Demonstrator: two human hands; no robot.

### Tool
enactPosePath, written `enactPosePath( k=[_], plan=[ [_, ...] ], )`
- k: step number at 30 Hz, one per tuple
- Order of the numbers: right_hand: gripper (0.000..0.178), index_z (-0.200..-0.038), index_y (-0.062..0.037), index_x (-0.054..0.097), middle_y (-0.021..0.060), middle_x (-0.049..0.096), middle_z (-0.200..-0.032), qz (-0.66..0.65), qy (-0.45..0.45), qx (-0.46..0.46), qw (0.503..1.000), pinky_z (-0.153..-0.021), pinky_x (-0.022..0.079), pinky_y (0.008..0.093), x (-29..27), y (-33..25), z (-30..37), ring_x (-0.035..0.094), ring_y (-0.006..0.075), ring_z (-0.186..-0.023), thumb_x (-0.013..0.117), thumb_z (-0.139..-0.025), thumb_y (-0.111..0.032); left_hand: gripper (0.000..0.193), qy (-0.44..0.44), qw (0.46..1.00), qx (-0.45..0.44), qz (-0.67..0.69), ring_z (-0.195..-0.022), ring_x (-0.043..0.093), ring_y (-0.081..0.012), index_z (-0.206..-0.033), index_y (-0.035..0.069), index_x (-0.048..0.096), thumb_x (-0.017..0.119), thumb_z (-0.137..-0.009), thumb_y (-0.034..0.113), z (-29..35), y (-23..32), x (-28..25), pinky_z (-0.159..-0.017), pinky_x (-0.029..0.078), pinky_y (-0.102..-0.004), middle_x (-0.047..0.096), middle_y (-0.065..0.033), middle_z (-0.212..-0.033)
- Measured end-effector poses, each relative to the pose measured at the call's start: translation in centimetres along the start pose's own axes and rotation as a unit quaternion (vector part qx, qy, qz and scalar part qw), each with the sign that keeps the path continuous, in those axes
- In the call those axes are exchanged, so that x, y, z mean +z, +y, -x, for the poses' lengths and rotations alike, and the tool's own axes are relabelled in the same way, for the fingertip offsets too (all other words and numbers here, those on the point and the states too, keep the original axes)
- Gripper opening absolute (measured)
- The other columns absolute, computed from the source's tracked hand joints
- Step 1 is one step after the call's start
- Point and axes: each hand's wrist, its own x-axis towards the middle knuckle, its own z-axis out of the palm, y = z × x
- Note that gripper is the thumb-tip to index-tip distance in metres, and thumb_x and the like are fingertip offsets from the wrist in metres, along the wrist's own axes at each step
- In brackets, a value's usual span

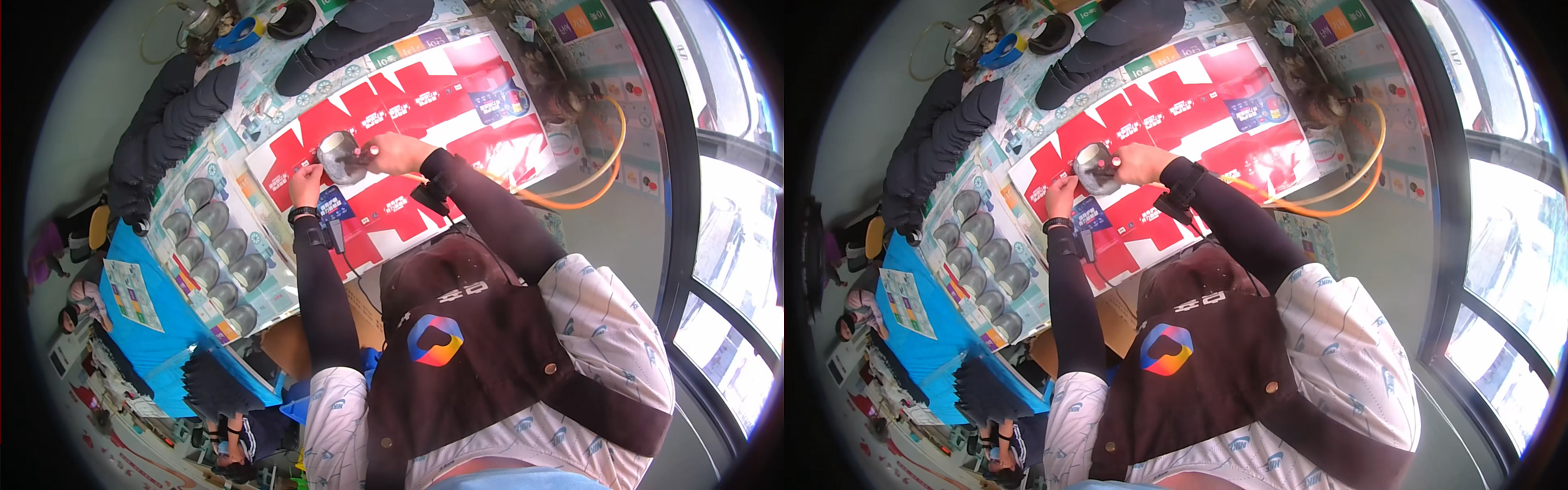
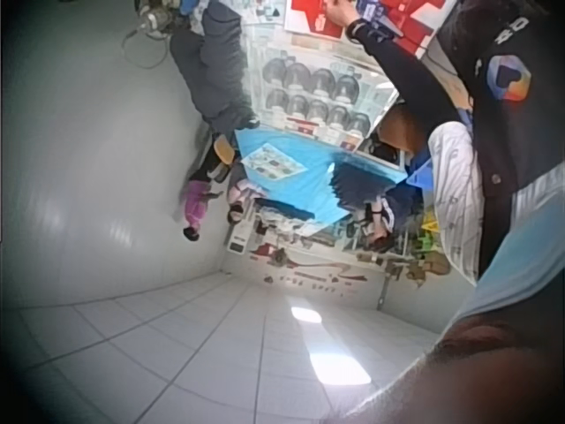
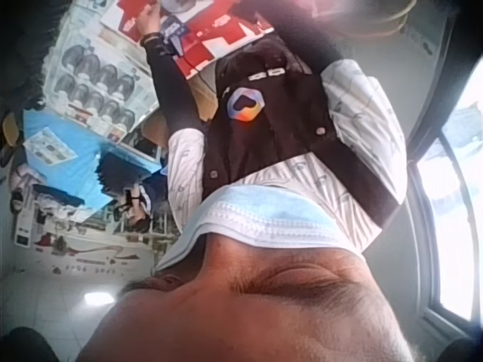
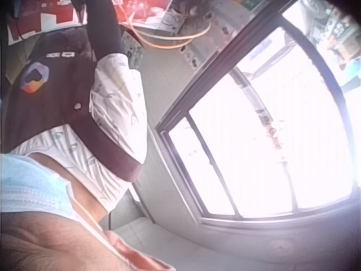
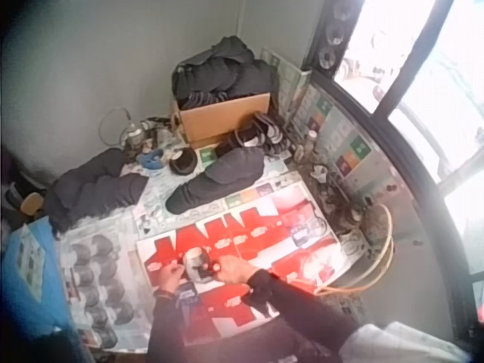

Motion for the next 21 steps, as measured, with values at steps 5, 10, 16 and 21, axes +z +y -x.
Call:
enactPosePath(
  k=[5, 10, 16, 21],
  plan=[
    [0.035, -0.089, 0.0023, 0.070, 0.0304, 0.068, -0.086, -0.005, 0.031, 0.000, 1.000, -0.081, 0.053, 0.0521, -0.4, 1.5, 1.0, 0.066, 0.0476, -0.089, 0.061, -0.086, -0.031, 0.035, -0.018, 0.999, -0.025, -0.014, -0.076, 0.070, -0.0144, -0.102, 0.000, 0.078, 0.076, -0.089, 0.033, 0.2, 1.4, 0.3, -0.072, 0.054, -0.0293, 0.077, -0.0083, -0.085],
    [0.030, -0.092, 0.0014, 0.070, 0.0302, 0.068, -0.089, -0.015, -0.050, 0.041, 0.998, -0.081, 0.053, 0.0531, -1.8, -0.1, 1.7, 0.066, 0.0470, -0.090, 0.060, -0.085, -0.026, 0.034, -0.001, 0.997, -0.016, -0.073, -0.074, 0.072, -0.0195, -0.096, 0.002, 0.079, 0.075, -0.086, 0.034, -0.4, 1.7, 0.3, -0.071, 0.055, -0.0344, 0.076, -0.0110, -0.081],
    [0.026, -0.105, 0.0007, 0.067, 0.0218, 0.071, -0.096, -0.138, 0.034, -0.029, 0.989, -0.083, 0.053, 0.0443, -2.8, 2.9, 4.5, 0.068, 0.0362, -0.094, 0.064, -0.083, -0.013, 0.036, -0.004, 0.996, 0.005, -0.086, -0.068, 0.072, -0.0302, -0.081, 0.001, 0.077, 0.071, -0.082, 0.037, 2.6, 3.3, -0.8, -0.068, 0.054, -0.0424, 0.072, -0.0154, -0.071],
    [0.026, -0.110, -0.0006, 0.068, 0.0041, 0.074, -0.094, -0.266, 0.046, 0.045, 0.962, -0.059, 0.045, 0.0250, -6.2, 3.3, 8.3, 0.063, 0.0101, -0.077, 0.067, -0.085, -0.007, 0.022, 0.180, 0.946, -0.115, 0.242, -0.084, 0.071, -0.0269, -0.096, -0.001, 0.066, 0.072, -0.088, 0.019, 11.7, -3.0, -4.3, -0.076, 0.058, -0.0376, 0.070, -0.0138, -0.090]
  ],
)
